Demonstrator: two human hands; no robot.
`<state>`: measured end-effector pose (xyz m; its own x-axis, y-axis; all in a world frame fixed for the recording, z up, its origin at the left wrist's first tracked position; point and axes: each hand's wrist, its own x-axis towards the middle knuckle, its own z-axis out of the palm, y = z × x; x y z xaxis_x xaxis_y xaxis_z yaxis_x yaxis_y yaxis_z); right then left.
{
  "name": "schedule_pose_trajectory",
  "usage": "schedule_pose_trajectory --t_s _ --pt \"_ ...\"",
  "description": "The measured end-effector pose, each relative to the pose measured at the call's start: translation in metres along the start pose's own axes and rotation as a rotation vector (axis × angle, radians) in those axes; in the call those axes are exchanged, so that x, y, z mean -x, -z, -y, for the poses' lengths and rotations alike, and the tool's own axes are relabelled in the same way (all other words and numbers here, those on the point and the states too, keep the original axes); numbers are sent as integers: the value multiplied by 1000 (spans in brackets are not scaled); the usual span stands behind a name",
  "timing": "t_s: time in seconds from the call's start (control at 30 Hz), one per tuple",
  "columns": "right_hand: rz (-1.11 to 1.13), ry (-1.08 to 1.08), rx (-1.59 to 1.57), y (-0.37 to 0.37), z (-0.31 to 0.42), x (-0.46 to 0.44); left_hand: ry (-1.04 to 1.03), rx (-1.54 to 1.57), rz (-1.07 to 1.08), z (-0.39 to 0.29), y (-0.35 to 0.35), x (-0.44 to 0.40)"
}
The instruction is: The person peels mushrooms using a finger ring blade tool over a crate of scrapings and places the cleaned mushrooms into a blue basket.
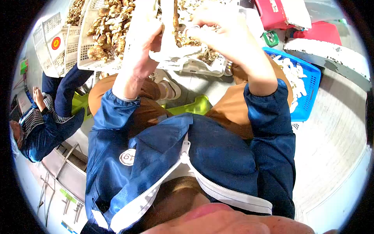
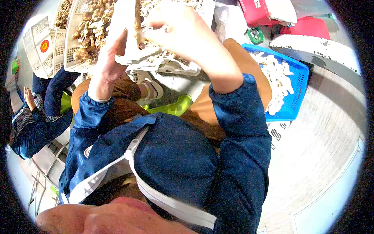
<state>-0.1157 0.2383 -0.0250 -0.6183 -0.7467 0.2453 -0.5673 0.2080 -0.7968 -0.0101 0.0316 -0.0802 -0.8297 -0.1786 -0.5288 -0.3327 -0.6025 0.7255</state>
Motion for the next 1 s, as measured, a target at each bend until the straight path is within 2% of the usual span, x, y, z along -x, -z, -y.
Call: schedule_pose_trajectory --t_s 0.03,0.07,0.13,0.37,0.47,0.53,0.57,0.63,0.67,0.7,0.73,0.77,0.83,0.9,0.97,1.0 --pt "8 43 -40 -6 -2 1 -26 -16 -38 -1 -4 -1" --pt "17 85 -80 -12 -4 2 -88 -48 53 -1 -8 5" --pt "-11 151 -111 -15 -2 6 -128 -189 30 1 0 0" --pt "-77 90 -32 -27 -9 6 -258 -272 45 4 -15 6" --pt "-163 63 52 -33 -5 7 -80 -51 73 -2 -16 8" --pt "-171 -8 177 -32 4 7 -51 -130 117 3 11 -1" --pt "-218 -10 144 -29 2 5 -35 -169 139 7 24 -6" --pt "-312 -15 77 -17 -3 -2 1 21 101 3 8 5" --pt "-423 65 173 -4 -3 -8 19 117 81 1 2 10" --pt "-469 -73 184 8 7 -10 27 129 103 1 4 10" --pt "-658 100 206 11 -7 -17 33 140 126 2 8 11" --pt "-657 -101 116 20 -12 -11 40 151 149 1 12 12" --pt "-734 -171 274 38 -2 -11 39 217 172 -2 10 17" --pt "-599 -87 316 40 -9 -10 2 158 167 -2 13 14" --pt "-405 -222 139 32 -3 -5 -35 72 205 -1 21 7" --pt "-316 -114 233 26 -6 -3 -100 -24 218 -2 20 4"
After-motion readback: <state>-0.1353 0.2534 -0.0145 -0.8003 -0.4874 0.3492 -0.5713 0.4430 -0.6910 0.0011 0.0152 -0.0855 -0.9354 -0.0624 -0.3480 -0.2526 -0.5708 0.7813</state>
